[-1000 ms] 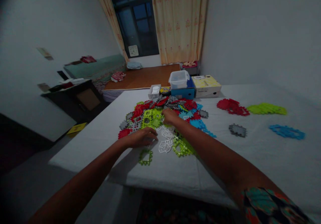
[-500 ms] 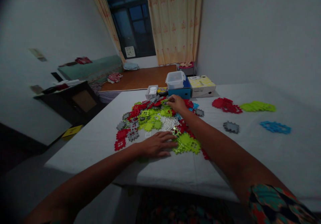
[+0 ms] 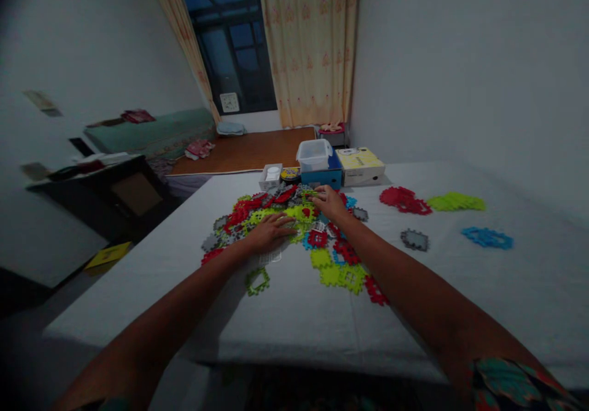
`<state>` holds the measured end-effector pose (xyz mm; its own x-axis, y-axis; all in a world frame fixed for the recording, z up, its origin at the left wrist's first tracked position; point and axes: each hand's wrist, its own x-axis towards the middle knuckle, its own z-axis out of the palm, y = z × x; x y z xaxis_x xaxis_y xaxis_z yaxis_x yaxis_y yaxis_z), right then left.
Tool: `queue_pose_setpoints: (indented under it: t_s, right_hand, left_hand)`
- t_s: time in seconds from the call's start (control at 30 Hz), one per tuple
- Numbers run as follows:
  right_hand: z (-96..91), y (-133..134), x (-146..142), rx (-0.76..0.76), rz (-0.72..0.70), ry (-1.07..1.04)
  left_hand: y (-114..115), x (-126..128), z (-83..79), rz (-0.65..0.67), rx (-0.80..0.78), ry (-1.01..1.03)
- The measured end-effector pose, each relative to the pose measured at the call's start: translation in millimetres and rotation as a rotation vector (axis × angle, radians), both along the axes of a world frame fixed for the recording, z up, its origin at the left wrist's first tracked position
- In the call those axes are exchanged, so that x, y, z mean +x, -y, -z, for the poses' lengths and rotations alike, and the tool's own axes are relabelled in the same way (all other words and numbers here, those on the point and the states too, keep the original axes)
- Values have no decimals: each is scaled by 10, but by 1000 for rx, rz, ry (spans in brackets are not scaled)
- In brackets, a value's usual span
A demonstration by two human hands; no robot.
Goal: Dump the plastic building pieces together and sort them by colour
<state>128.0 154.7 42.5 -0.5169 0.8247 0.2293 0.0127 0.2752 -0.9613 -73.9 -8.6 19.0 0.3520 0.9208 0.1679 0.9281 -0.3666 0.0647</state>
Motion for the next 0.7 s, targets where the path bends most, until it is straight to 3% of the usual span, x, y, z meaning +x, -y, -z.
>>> queue_pose_setpoints:
  t_s: [0.13,0.23,0.33,0.4,0.57,0.63,0.7]
  right_hand:
    - [4,-36,-39,-33,38,-19]
    - [33,-8,-78,-82,37,-39]
    - [57,43,-117,-106,-40,-42]
    - [37,57,-132,-104,-108,-38]
    - [-126,110,-48,58,138,-86]
    - [-133,271,14,109,-14,16]
    - [-67,533,53,103,-345,185]
  left_hand:
    - [-90,-35,-60,-96,7,66]
    - [-195,30,-106,-240,139,241]
    - [-330,122,-105,-442,265,453]
    - [-416,155,-74,-460,246,526]
    - [-501,53,2,-450,146,496]
    - [-483,-34,-10,-452,153,481]
    - [-447,-118,-50,-434,169,463]
